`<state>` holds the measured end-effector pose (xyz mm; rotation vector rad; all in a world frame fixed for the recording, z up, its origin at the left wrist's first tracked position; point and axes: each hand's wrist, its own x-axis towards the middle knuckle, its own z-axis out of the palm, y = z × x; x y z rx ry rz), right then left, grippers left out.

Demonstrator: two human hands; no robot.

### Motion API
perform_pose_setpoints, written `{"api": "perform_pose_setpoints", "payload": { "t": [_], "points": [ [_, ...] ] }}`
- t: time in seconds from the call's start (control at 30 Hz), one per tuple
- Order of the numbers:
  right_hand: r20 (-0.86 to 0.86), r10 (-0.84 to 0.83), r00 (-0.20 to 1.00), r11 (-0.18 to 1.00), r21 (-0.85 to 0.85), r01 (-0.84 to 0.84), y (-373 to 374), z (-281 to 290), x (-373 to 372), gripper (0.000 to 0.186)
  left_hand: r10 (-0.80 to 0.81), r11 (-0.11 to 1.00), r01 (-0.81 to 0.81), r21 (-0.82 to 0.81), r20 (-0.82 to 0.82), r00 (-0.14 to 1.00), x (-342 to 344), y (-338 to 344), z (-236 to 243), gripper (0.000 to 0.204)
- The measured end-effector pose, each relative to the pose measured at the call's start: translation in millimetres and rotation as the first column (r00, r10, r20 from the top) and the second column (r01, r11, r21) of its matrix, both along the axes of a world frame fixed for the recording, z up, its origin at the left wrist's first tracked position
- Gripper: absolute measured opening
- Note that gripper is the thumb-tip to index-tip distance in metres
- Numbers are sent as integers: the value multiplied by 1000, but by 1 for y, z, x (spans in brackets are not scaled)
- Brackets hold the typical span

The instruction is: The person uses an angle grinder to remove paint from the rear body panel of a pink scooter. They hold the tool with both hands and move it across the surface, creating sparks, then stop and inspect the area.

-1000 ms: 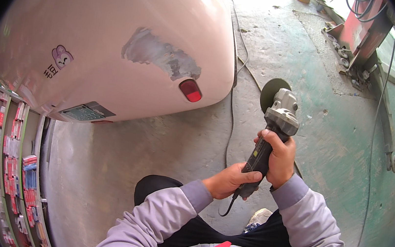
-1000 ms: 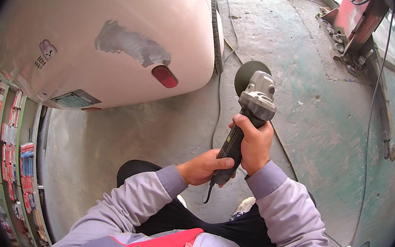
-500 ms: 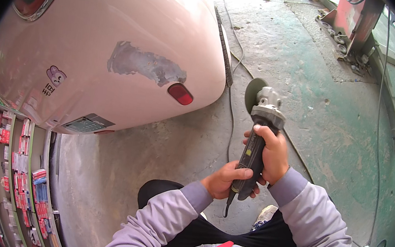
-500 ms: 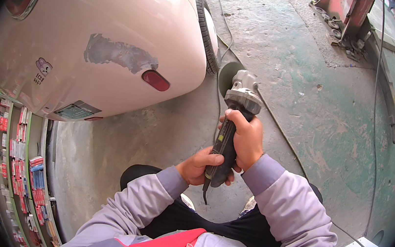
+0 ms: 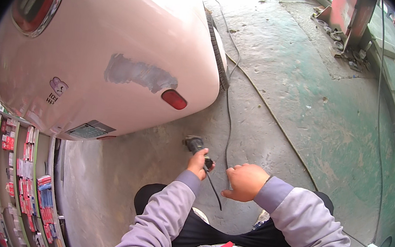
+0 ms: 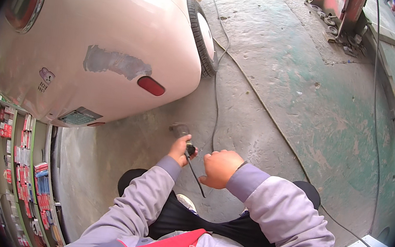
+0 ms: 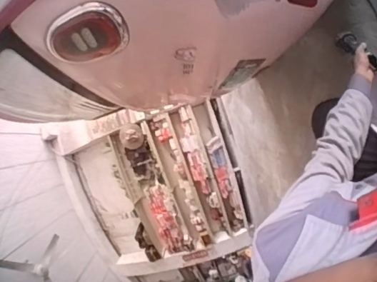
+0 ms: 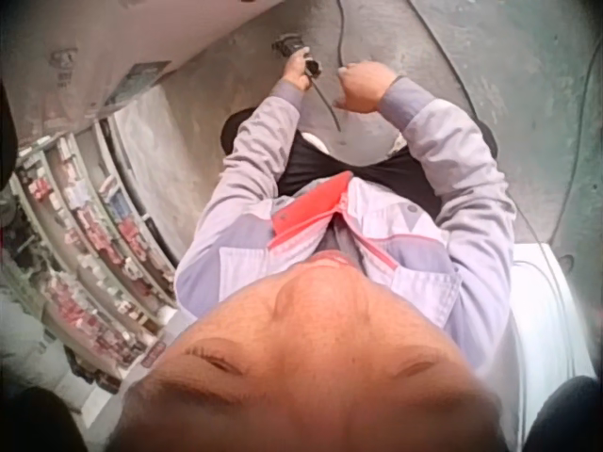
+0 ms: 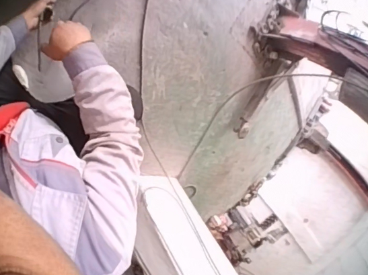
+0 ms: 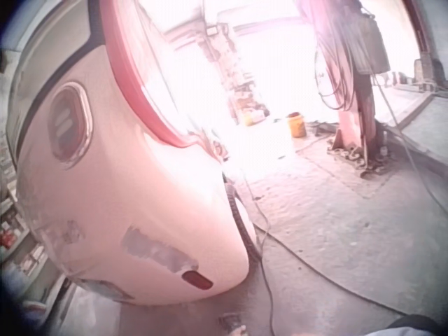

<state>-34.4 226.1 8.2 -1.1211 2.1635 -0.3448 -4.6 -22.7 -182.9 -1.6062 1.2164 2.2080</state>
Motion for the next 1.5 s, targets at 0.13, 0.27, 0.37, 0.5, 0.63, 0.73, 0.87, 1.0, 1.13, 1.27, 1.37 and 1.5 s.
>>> {"api": "perform_pose_setpoints", "payload": {
  "t": [0.13, 0.27, 0.37, 0.5, 0.63, 0.73, 0.87, 1.0, 1.13, 1.27, 1.37, 1.5],
  "points": [
    [-29, -11, 1000, 999, -41, 10, 0, 4, 0, 59, 49, 919, -6, -395, 99, 994, 9, -37, -53, 42],
    [2, -3, 1000, 1000, -14, 3, 1, 8, 0, 58, 53, 802, 119, -586, 267, 962, 18, -45, -96, 61],
    [22, 7, 1000, 1000, 18, -7, 1, 9, 0, 58, -27, 710, 290, -641, 387, 922, 21, -40, -108, 72],
    [-14, -5, 1000, 1000, -24, 5, 1, 6, 1, 59, -219, 756, 449, -476, 463, 859, 24, -35, -105, 75],
    [1, 1, 1000, 1000, 14, -1, -2, 2, 1, 59, -418, 626, 704, -336, 618, 666, 27, -33, -107, 52],
    [1, 20, 1000, 1000, 13, -20, -4, 1, -1, 60, -454, 591, 746, -309, 637, 623, 28, -29, -108, 61],
    [12, 40, 999, 999, -3, -40, -7, 1, -2, 60, -214, 294, 723, -625, 694, 687, 20, -6, -79, 79],
    [17, 66, 998, 998, -2, -66, -14, -1, -7, 61, -493, 321, 576, -751, 387, 779, -12, 25, -3, 67],
    [33, 117, 993, 993, 18, -118, -24, -1, -10, 62, -598, 768, 424, -481, -302, 742, -35, 37, 99, 41],
    [30, 116, 993, 993, 13, -117, -26, 3, -12, 62, -560, 809, 211, -549, -609, 562, -32, 30, 195, 32],
    [22, 107, 994, 994, 3, -107, -25, 4, -16, 62, -727, 559, 64, -827, -452, 517, -23, 18, 246, 37],
    [27, 86, 996, 996, -21, -86, -24, 4, -16, 62, -864, -219, -259, -941, 64, 500, -19, 0, 280, 52]
  ]
}}
